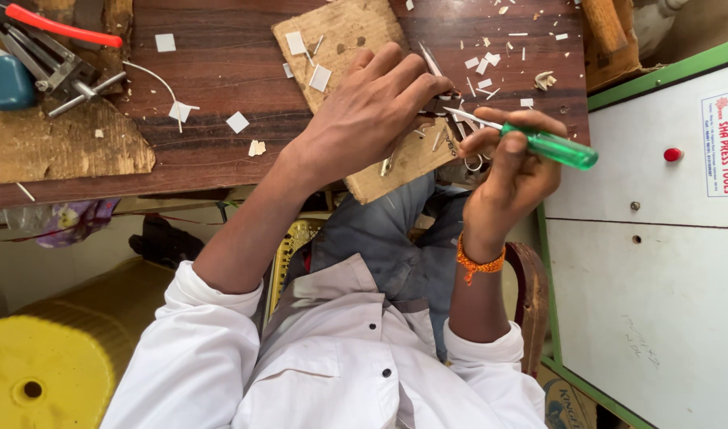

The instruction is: The person inserts small white insulating pieces into slots on a copper-wound stator core, then uses a green-handled screwdriver to press and adjust the pieces. They later use scissors to trim a white strip and continue inserting pieces into the stator.

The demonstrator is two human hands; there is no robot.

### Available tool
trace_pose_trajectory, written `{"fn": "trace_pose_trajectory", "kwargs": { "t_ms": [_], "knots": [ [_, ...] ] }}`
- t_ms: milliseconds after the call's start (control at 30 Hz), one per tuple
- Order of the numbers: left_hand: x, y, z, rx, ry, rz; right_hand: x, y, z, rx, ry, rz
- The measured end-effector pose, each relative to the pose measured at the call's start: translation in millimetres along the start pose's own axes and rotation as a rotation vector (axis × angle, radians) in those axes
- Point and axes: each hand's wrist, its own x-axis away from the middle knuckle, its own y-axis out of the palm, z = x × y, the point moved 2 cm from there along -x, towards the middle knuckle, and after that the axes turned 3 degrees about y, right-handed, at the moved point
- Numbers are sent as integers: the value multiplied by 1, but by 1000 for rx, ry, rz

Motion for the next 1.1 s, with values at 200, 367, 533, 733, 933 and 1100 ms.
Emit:
{"fn": "trace_pose_trajectory", "kwargs": {
  "t_ms": [200,367,533,733,933,1100],
  "knots": [
    [-1,-4,-1,172,-20,68,-17,1,-9,62,42,-78],
    [-1,-7,-3,173,-65,36,-21,1,-11,118,56,-66],
    [-1,-7,-1,139,-64,48,-23,2,-11,130,55,-122],
    [-5,-5,-3,169,23,52,-39,1,-8,198,38,-197],
    [-4,-3,-5,165,22,77,-39,2,-13,213,-1,-229],
    [-1,-2,-7,213,-50,74,-36,8,-14,203,-55,-223]
  ]
}}
